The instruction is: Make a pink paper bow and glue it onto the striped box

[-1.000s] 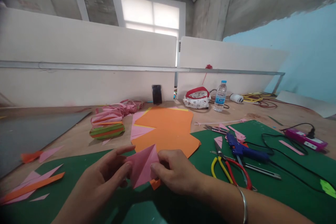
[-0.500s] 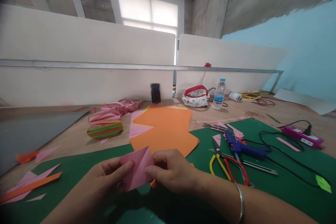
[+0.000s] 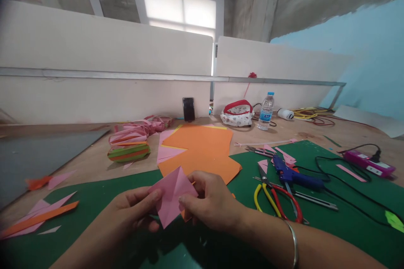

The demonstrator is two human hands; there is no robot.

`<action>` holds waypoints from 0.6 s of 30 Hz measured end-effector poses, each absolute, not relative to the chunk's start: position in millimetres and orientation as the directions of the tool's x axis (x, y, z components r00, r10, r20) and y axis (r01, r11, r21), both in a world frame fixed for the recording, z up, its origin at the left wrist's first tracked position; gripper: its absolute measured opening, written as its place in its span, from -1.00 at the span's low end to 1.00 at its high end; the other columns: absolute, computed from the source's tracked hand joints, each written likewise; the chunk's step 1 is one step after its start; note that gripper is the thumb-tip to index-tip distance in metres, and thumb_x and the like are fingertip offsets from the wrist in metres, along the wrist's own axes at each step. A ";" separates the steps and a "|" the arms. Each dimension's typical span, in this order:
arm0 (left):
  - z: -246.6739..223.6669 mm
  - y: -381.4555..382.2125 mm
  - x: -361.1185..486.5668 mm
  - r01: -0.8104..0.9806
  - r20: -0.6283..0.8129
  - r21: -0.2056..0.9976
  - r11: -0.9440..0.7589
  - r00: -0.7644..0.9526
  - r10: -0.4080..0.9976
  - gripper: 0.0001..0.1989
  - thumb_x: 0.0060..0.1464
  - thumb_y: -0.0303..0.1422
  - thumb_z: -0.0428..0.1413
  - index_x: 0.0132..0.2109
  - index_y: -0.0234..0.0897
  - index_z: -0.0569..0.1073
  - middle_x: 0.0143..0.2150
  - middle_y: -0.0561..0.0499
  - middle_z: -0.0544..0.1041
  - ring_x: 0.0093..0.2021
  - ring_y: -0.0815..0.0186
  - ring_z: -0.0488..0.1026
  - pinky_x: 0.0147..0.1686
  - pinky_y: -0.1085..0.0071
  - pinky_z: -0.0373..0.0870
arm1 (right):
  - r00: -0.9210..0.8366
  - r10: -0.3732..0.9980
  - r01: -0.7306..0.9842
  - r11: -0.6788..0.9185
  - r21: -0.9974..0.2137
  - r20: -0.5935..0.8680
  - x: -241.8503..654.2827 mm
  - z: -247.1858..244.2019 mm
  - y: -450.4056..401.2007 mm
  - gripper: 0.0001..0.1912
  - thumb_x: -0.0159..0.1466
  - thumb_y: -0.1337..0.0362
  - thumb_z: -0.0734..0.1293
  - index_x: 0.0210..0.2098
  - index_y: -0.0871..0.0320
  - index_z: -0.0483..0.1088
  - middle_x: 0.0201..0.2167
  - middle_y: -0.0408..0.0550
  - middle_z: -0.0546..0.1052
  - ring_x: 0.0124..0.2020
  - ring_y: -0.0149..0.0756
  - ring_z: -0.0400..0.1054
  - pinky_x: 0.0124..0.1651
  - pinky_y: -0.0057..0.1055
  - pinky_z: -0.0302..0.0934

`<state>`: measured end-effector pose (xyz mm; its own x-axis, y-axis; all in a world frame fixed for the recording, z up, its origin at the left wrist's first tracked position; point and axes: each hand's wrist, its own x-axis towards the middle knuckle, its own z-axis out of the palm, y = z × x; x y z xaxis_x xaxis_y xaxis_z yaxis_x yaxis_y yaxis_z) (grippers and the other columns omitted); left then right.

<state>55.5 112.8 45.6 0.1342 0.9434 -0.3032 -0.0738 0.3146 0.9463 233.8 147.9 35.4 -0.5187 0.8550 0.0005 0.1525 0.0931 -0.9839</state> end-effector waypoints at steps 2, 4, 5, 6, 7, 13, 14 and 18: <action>46.4 113.2 55.2 -0.142 -0.328 0.926 0.351 0.161 0.931 -0.75 0.01 -0.22 0.18 -0.26 -0.32 0.59 -0.45 -0.05 0.58 -0.55 0.46 0.37 -0.56 0.66 0.28 | -0.518 0.855 0.135 0.103 -0.985 0.018 234.5 35.6 148.6 -0.88 0.13 0.40 0.27 -0.30 0.22 0.36 -0.59 -0.22 0.44 -0.65 -0.52 0.29 -0.60 -0.61 0.18; 44.1 115.3 53.6 -0.226 -0.340 0.894 0.387 0.219 0.915 -0.76 0.03 -0.25 0.17 -0.23 -0.34 0.59 -0.43 -0.08 0.58 -0.49 0.44 0.41 -0.54 0.66 0.30 | -0.512 0.858 0.111 0.116 -0.987 0.043 235.3 35.3 149.1 -0.81 0.14 0.40 0.27 -0.24 0.23 0.42 -0.61 -0.24 0.40 -0.66 -0.55 0.25 -0.59 -0.61 0.16; 42.3 116.6 52.5 -0.258 -0.341 0.878 0.403 0.252 0.906 -0.75 0.05 -0.26 0.15 -0.21 -0.36 0.58 -0.42 -0.10 0.58 -0.47 0.43 0.42 -0.53 0.65 0.32 | -0.509 0.859 0.096 0.120 -0.988 0.055 235.7 35.0 149.1 -0.77 0.15 0.39 0.27 -0.20 0.23 0.44 -0.62 -0.25 0.39 -0.66 -0.55 0.23 -0.59 -0.61 0.15; 40.4 117.6 51.3 -0.281 -0.341 0.864 0.417 0.281 0.897 -0.74 0.07 -0.27 0.14 -0.19 -0.37 0.58 -0.40 -0.12 0.58 -0.45 0.41 0.44 -0.52 0.64 0.34 | -0.510 0.858 0.083 0.121 -0.989 0.062 236.2 34.8 149.1 -0.74 0.15 0.38 0.28 -0.16 0.23 0.45 -0.63 -0.25 0.37 -0.66 -0.56 0.22 -0.59 -0.61 0.15; 38.7 118.3 50.2 -0.296 -0.342 0.854 0.429 0.303 0.889 -0.73 0.09 -0.26 0.12 -0.18 -0.38 0.57 -0.38 -0.13 0.58 -0.45 0.40 0.45 -0.51 0.62 0.36 | -0.512 0.857 0.073 0.119 -0.990 0.065 236.6 34.8 149.0 -0.72 0.16 0.36 0.28 -0.13 0.23 0.45 -0.64 -0.25 0.37 -0.66 -0.56 0.21 -0.58 -0.60 0.15; 40.4 117.4 49.7 -0.291 -0.333 0.869 0.400 0.254 0.908 -0.72 0.04 -0.24 0.16 -0.15 -0.33 0.56 -0.35 -0.09 0.60 -0.42 0.39 0.48 -0.51 0.61 0.37 | -0.521 0.852 0.064 0.104 -0.993 0.055 237.2 35.9 151.0 -0.74 0.18 0.31 0.30 -0.14 0.25 0.44 -0.61 -0.22 0.39 -0.65 -0.54 0.24 -0.59 -0.60 0.14; 40.5 117.7 50.0 -0.297 -0.315 0.877 0.379 0.240 0.918 -0.71 0.01 -0.23 0.19 -0.15 -0.29 0.56 -0.34 -0.06 0.61 -0.40 0.37 0.49 -0.47 0.59 0.40 | -0.516 0.855 0.060 0.097 -0.993 0.052 236.6 34.8 152.0 -0.74 0.18 0.31 0.30 -0.14 0.26 0.42 -0.60 -0.21 0.40 -0.65 -0.53 0.26 -0.59 -0.60 0.14; 27.0 123.2 48.6 -0.296 -0.298 0.882 0.368 0.255 0.920 -0.68 -0.11 -0.17 0.27 -0.18 -0.16 0.57 -0.36 0.03 0.62 -0.41 0.25 0.53 -0.31 0.34 0.49 | -0.532 0.847 0.048 0.047 -0.998 0.014 234.4 25.8 157.2 -0.54 0.17 0.29 0.32 0.06 0.21 0.25 -0.53 -0.18 0.45 -0.59 -0.45 0.35 -0.52 -0.52 0.24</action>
<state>48.6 123.2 27.0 0.2554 0.9199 -0.2977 -0.2962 0.3675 0.8816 234.4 157.2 25.8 -0.5319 0.8467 0.0144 0.0482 0.0472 -0.9977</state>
